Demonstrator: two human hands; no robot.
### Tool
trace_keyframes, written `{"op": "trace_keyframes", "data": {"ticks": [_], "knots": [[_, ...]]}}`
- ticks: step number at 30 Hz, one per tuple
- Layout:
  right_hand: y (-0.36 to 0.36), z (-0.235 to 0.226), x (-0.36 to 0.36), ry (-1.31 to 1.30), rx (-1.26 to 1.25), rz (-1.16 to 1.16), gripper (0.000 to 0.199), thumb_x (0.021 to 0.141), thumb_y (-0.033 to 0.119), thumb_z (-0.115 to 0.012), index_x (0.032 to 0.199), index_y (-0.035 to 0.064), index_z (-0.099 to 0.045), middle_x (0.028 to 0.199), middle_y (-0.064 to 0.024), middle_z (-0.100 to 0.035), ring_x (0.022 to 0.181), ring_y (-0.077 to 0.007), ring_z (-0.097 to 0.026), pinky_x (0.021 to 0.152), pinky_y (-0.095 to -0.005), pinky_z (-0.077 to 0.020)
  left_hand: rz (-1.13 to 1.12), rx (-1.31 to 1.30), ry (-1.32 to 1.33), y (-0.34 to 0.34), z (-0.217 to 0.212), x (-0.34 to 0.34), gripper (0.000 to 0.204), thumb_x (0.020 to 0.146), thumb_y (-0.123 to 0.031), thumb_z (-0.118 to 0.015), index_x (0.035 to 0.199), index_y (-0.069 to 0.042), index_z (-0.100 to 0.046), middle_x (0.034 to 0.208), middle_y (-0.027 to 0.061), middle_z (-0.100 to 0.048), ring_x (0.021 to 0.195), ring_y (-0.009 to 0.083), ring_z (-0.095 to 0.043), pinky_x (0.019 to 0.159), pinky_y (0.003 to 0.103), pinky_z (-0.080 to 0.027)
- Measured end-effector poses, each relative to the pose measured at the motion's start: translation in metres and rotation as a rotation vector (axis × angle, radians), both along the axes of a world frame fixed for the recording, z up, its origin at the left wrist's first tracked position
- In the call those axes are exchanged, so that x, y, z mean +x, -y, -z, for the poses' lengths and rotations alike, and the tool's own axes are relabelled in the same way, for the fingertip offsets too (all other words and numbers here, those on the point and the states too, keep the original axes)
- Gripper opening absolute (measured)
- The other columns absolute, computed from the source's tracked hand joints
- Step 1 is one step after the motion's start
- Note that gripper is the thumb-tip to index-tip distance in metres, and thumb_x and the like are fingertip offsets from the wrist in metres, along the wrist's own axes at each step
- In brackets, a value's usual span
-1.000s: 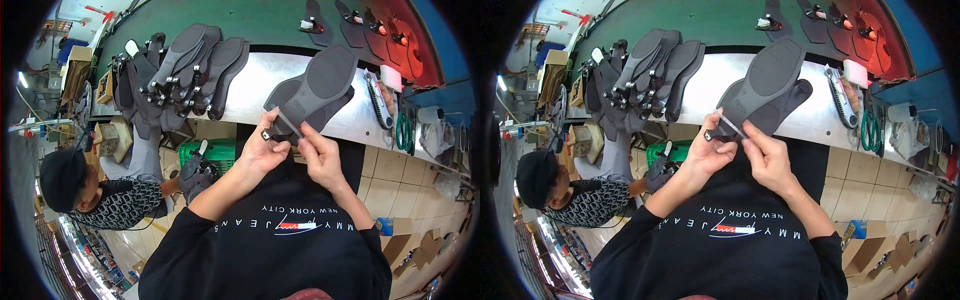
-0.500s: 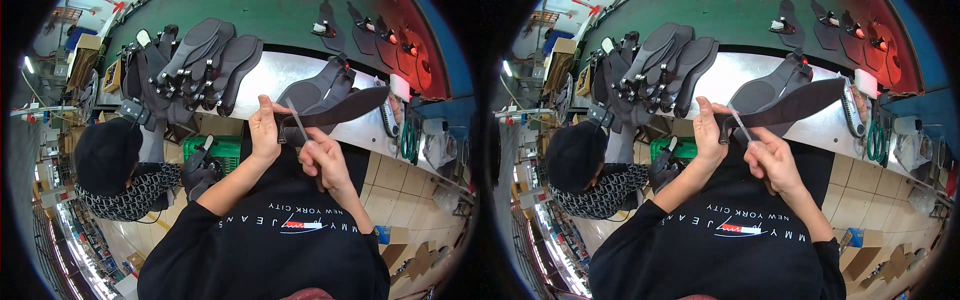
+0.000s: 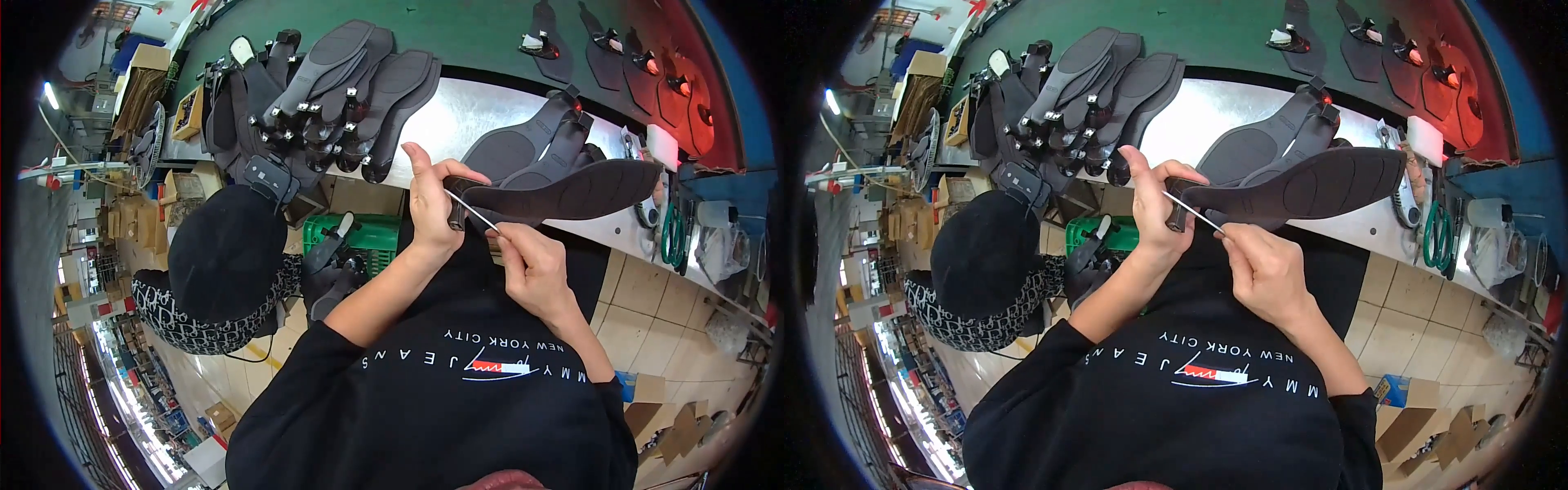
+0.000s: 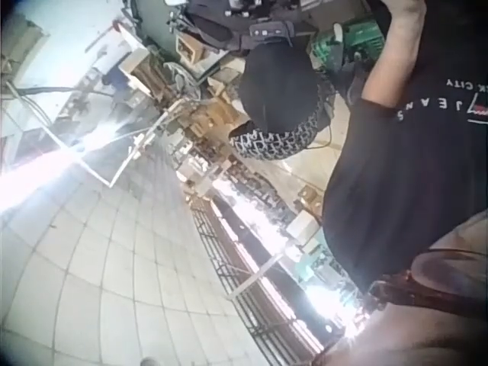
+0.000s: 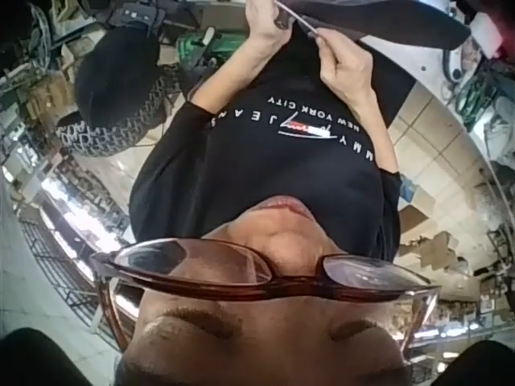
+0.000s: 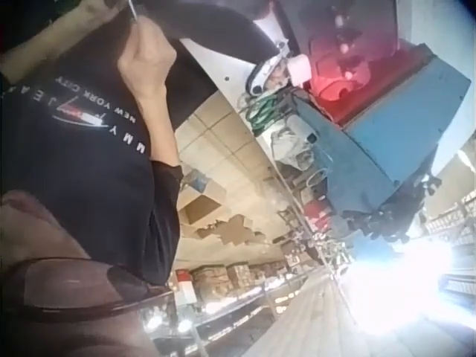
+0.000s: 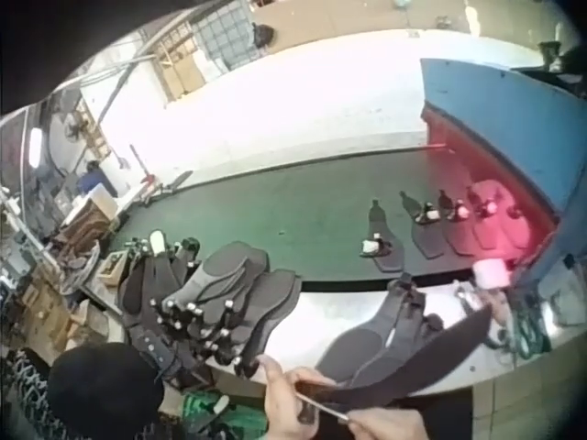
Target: The recorder is assembling and trimming components of sandals at a shoe factory workbench.
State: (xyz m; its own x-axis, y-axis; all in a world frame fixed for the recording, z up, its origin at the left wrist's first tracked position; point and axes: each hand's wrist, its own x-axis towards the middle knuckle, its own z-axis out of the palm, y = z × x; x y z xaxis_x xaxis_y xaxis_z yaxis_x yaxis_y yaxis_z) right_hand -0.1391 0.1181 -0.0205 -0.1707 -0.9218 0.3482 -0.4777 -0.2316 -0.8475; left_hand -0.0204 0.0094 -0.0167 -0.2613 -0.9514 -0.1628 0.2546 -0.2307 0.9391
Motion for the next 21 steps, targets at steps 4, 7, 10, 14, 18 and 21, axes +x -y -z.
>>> {"op": "trace_keyframes", "data": {"ticks": [4, 7, 10, 14, 18, 21], "knots": [[-0.002, -0.009, 0.004, -0.046, 0.014, -0.046, 0.011, 0.08, -0.003, -0.063, 0.09, 0.0021, -0.063, 0.075, -0.011, -0.065, 0.063, -0.028, -0.064, 0.054, -0.0341, -0.0491, 0.093, 0.296, -0.191, 0.006, 0.005, 0.009, 0.083, 0.09, -0.076, -0.023, 0.073, -0.005, -0.061, 0.059, 0.0022, -0.057, 0.048, 0.0099, -0.046, 0.047, 0.022, -0.035], [-0.008, -0.012, 0.008, -0.106, -0.048, -0.123, 0.014, 0.078, -0.005, -0.062, 0.089, 0.0031, -0.063, 0.071, -0.0106, -0.062, 0.059, -0.0273, -0.062, 0.053, -0.0344, -0.048, 0.086, 0.656, -0.346, 0.015, 0.004, 0.0, 0.071, 0.084, -0.076, -0.043, 0.079, -0.008, -0.061, 0.064, 0.0007, -0.057, 0.054, 0.0106, -0.049, 0.048, 0.022, -0.035], [-0.005, -0.01, 0.001, -0.043, -0.019, 0.093, 0.008, 0.084, -0.003, -0.06, 0.09, 0.0001, -0.063, 0.071, -0.0126, -0.063, 0.056, -0.0267, -0.061, 0.053, -0.0313, -0.0469, 0.04, 1.041, -0.557, 0.01, -0.014, -0.009, 0.063, 0.068, -0.076, -0.065, 0.076, -0.015, -0.057, 0.066, 0.0002, -0.055, 0.061, 0.0152, -0.053, 0.061, 0.03, -0.042], [-0.004, -0.002, -0.001, -0.079, 0.14, 0.133, 0.005, 0.087, 0.003, -0.062, 0.086, 0.0033, -0.057, 0.067, -0.0141, -0.058, 0.058, -0.033, -0.06, 0.051, -0.0389, -0.0462, 0.147, 0.926, -0.705, 0.004, 0.013, -0.012, 0.059, 0.074, -0.074, -0.061, 0.07, -0.016, -0.055, 0.056, 0.0026, -0.052, 0.054, 0.0184, -0.05, 0.064, 0.034, -0.044], [0.001, 0.0, 0.01, -0.053, 0.105, 0.087, 0.009, 0.087, 0.003, -0.06, 0.081, 0.0032, -0.053, 0.066, -0.0153, -0.057, 0.059, -0.0349, -0.06, 0.051, -0.0407, -0.0449, 0.339, 0.765, -0.837, 0.014, 0.036, -0.006, 0.059, 0.082, -0.068, -0.057, 0.067, -0.011, -0.057, 0.064, 0.0015, -0.054, 0.067, 0.0194, -0.053, 0.067, 0.034, -0.042], [-0.001, -0.007, 0.014, -0.048, 0.031, -0.093, 0.009, 0.087, -0.002, -0.056, 0.078, 0.001, -0.055, 0.066, -0.0141, -0.056, 0.056, -0.0304, -0.059, 0.051, -0.0353, -0.0449, 0.075, 0.813, -0.619, 0.018, 0.007, -0.025, 0.052, 0.082, -0.065, -0.061, 0.075, -0.014, -0.059, 0.064, 0.001, -0.053, 0.062, 0.0186, -0.052, 0.063, 0.033, -0.042]]}}
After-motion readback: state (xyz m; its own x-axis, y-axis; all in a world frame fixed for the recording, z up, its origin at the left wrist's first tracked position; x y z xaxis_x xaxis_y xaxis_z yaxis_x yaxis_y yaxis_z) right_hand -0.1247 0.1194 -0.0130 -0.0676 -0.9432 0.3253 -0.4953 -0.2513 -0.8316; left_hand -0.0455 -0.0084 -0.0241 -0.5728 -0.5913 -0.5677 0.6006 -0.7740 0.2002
